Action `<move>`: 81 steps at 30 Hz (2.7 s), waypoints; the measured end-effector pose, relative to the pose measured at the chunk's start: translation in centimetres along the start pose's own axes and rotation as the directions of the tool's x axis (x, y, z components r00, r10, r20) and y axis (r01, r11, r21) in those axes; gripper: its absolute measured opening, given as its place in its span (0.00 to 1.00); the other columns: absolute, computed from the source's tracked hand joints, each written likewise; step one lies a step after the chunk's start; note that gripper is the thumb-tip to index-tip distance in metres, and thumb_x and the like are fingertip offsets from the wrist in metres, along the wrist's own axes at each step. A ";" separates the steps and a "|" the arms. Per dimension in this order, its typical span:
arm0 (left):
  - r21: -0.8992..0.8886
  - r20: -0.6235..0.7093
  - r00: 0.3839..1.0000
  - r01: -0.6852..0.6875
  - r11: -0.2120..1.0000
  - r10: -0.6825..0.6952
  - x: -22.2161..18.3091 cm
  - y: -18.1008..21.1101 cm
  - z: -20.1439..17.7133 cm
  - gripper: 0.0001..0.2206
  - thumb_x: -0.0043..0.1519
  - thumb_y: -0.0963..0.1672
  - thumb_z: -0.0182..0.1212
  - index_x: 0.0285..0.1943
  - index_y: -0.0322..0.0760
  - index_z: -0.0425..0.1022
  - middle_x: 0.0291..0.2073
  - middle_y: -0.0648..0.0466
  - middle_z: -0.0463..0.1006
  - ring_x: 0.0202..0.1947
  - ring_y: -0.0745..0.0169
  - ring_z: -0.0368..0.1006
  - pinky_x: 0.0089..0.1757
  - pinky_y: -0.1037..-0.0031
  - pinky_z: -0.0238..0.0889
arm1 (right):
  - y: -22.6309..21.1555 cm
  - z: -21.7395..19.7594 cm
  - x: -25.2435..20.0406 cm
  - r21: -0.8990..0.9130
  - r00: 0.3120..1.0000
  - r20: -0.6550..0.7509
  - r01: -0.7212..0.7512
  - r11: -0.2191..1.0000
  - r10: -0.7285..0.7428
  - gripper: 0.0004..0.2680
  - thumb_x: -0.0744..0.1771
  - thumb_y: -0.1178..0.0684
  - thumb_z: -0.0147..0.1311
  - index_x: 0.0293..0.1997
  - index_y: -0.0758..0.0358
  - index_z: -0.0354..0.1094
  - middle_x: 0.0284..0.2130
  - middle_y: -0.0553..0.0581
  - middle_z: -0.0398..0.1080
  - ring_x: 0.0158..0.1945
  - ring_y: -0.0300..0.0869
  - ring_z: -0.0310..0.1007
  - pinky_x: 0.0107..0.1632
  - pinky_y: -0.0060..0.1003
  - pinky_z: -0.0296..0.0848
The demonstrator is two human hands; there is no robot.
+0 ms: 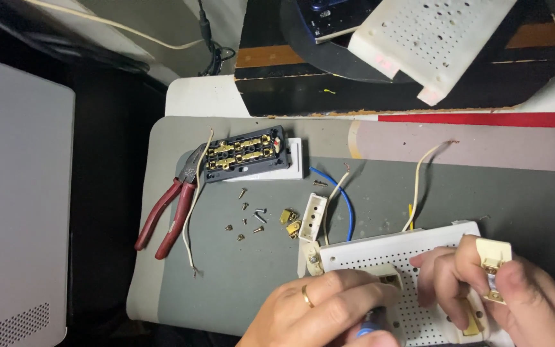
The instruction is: The person is repairing or assembling an electrical switch mechanism by using a screwdriver to secure internal components.
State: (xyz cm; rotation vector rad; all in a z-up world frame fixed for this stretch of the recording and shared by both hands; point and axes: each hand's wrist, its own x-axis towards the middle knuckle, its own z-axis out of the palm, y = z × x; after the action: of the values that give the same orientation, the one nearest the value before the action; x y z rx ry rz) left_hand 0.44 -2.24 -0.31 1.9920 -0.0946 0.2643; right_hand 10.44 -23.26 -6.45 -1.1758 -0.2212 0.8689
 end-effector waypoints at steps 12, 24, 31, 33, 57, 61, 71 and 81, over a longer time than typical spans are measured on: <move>-0.013 0.062 0.991 -0.119 0.993 0.120 -0.4 -0.6 -0.3 0.06 0.69 0.40 0.51 0.50 0.30 0.66 0.44 0.42 0.75 0.41 0.47 0.75 0.39 0.64 0.72 | 0.0 -0.2 -0.1 -0.013 1.000 -0.001 -0.015 1.000 0.015 0.19 0.70 0.34 0.44 0.26 0.59 0.55 0.12 0.59 0.60 0.27 0.53 0.71 0.59 0.51 0.67; -0.039 0.039 0.995 -0.086 0.996 0.088 0.2 -0.2 -0.3 0.08 0.68 0.41 0.51 0.49 0.26 0.67 0.43 0.43 0.75 0.40 0.50 0.76 0.38 0.67 0.73 | -0.2 0.3 0.0 0.013 1.000 -0.003 0.016 1.000 -0.015 0.18 0.70 0.36 0.43 0.27 0.60 0.55 0.13 0.58 0.60 0.28 0.52 0.70 0.56 0.50 0.66; 0.036 0.087 0.985 -0.155 0.987 0.151 -0.2 -0.4 -0.4 0.04 0.69 0.39 0.53 0.50 0.32 0.67 0.44 0.42 0.75 0.40 0.49 0.74 0.35 0.65 0.70 | -0.5 0.5 -0.1 0.010 1.000 -0.023 -0.003 1.000 0.003 0.18 0.70 0.37 0.45 0.27 0.60 0.55 0.13 0.59 0.61 0.29 0.54 0.70 0.54 0.52 0.67; 0.056 0.088 0.980 -0.186 0.981 0.181 -0.5 -0.8 -0.3 0.04 0.70 0.38 0.54 0.51 0.34 0.66 0.43 0.43 0.75 0.41 0.48 0.74 0.34 0.66 0.69 | -0.4 0.3 0.0 0.018 1.000 0.000 0.005 1.000 -0.005 0.18 0.70 0.37 0.45 0.27 0.60 0.55 0.13 0.59 0.61 0.28 0.54 0.70 0.54 0.51 0.66; 0.084 -0.041 0.994 0.105 0.991 -0.102 -1.3 -0.2 0.1 0.14 0.66 0.47 0.47 0.48 0.35 0.74 0.41 0.52 0.80 0.41 0.64 0.81 0.42 0.76 0.74 | -0.1 -0.8 0.4 0.024 0.993 0.115 -0.002 1.000 -0.001 0.19 0.69 0.35 0.45 0.27 0.60 0.56 0.16 0.58 0.66 0.30 0.51 0.71 0.49 0.50 0.67; 0.316 -0.089 0.994 0.094 0.944 -0.069 -2.8 -0.8 1.2 0.07 0.60 0.43 0.63 0.46 0.41 0.78 0.40 0.59 0.81 0.40 0.73 0.82 0.39 0.82 0.74 | 0.4 -1.2 0.8 0.004 0.985 0.163 0.047 0.999 -0.047 0.19 0.70 0.34 0.44 0.27 0.58 0.55 0.14 0.58 0.66 0.30 0.51 0.72 0.50 0.50 0.68; 0.371 -0.028 0.986 0.163 0.914 -0.165 -2.8 -0.8 1.4 0.07 0.58 0.43 0.65 0.43 0.48 0.80 0.42 0.63 0.80 0.40 0.77 0.79 0.39 0.83 0.72 | 0.4 -1.5 0.6 -0.038 0.993 0.116 -0.023 0.999 0.027 0.19 0.69 0.33 0.44 0.26 0.58 0.55 0.13 0.58 0.66 0.29 0.51 0.74 0.54 0.52 0.68; 0.273 -0.134 0.988 0.117 0.955 -0.082 -2.6 -0.6 1.5 0.07 0.62 0.44 0.58 0.42 0.41 0.80 0.39 0.58 0.82 0.39 0.72 0.82 0.38 0.82 0.74 | 0.5 -1.3 0.4 -0.012 0.994 0.107 -0.002 1.000 0.004 0.19 0.69 0.33 0.45 0.27 0.58 0.56 0.14 0.58 0.65 0.30 0.51 0.73 0.50 0.50 0.69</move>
State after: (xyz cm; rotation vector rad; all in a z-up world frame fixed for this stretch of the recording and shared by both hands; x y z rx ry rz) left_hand -1.73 -3.52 -2.03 2.2481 0.1284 0.3484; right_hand 11.17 -23.83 -7.53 -1.1423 -0.3123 0.9353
